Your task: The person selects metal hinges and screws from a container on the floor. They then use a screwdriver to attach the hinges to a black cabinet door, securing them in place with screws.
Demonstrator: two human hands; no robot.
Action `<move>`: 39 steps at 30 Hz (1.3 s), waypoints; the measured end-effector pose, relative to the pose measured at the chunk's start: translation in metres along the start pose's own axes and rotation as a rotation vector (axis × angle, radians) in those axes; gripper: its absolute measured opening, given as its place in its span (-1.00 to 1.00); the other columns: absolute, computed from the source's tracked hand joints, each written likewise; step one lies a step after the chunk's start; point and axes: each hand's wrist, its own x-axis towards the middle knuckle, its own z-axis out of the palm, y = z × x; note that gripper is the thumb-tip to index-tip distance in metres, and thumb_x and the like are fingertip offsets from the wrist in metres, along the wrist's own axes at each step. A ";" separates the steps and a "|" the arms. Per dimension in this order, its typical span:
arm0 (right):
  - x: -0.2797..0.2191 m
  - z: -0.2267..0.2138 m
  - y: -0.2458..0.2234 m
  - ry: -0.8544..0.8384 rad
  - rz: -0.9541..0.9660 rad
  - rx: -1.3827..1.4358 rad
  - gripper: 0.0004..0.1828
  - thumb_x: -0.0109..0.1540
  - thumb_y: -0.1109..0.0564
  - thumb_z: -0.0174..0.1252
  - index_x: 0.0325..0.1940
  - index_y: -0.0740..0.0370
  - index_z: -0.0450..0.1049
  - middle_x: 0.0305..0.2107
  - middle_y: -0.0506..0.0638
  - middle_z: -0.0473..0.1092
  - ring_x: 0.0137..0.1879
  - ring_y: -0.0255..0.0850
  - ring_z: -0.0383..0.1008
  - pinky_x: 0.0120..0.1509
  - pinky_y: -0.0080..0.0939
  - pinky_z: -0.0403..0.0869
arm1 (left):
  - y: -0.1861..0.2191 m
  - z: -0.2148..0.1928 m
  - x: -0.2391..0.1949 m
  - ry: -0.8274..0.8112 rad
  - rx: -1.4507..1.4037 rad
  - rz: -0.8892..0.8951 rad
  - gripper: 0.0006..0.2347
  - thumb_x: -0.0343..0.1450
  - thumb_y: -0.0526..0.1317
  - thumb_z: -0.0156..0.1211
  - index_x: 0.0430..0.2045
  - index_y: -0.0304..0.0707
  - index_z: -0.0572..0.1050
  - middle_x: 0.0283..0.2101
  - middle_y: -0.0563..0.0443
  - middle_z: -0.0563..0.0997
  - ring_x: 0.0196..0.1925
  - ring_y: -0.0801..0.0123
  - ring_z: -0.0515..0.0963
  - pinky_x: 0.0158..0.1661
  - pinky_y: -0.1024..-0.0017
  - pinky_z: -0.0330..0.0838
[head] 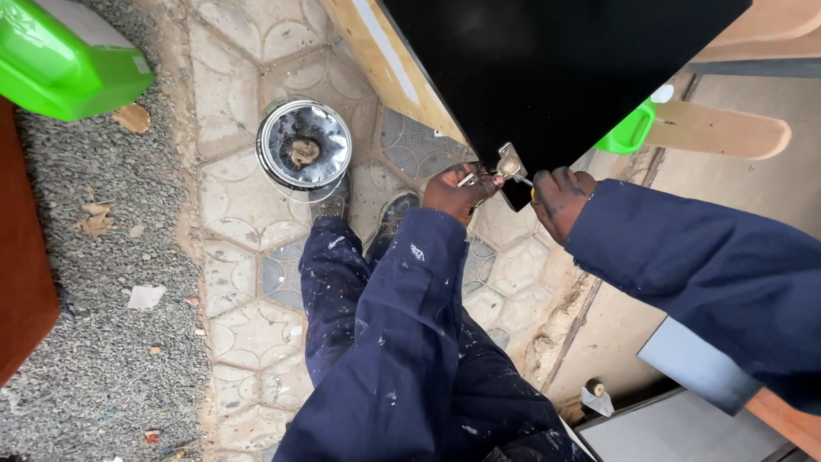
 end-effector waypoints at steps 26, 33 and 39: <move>0.042 -0.078 -0.009 -0.424 1.204 1.388 -0.60 0.26 -0.04 0.43 -0.14 0.37 0.56 -0.60 0.30 0.40 -0.60 0.09 0.44 -0.52 0.02 0.28 | -0.012 -0.014 0.009 -0.019 0.087 -0.036 -0.54 0.16 -0.40 0.66 -0.17 -0.67 0.50 -0.21 -0.43 0.65 -0.13 -0.07 0.69 -0.03 -0.01 0.59; 0.013 -0.027 -0.021 -0.031 0.087 0.020 -0.47 0.08 -0.16 0.37 -0.02 0.06 0.35 -0.38 0.02 0.41 -0.23 -0.09 0.56 -0.12 -0.15 0.54 | -0.009 -0.026 0.012 -0.099 0.114 -0.113 -0.59 0.25 -0.37 0.60 -0.12 -0.58 0.50 -0.09 -0.42 0.59 0.11 -0.30 0.56 0.18 -0.29 0.41; 0.062 -0.134 -0.033 -0.508 0.998 0.828 -0.42 0.23 -0.18 0.36 0.11 0.23 0.36 -0.15 0.24 0.55 0.02 0.17 0.59 0.10 0.03 0.54 | 0.006 -0.019 0.009 -0.083 0.071 -0.257 -0.51 0.26 -0.41 0.57 0.02 -0.62 0.45 -0.05 -0.46 0.63 0.06 -0.23 0.62 0.14 -0.08 0.51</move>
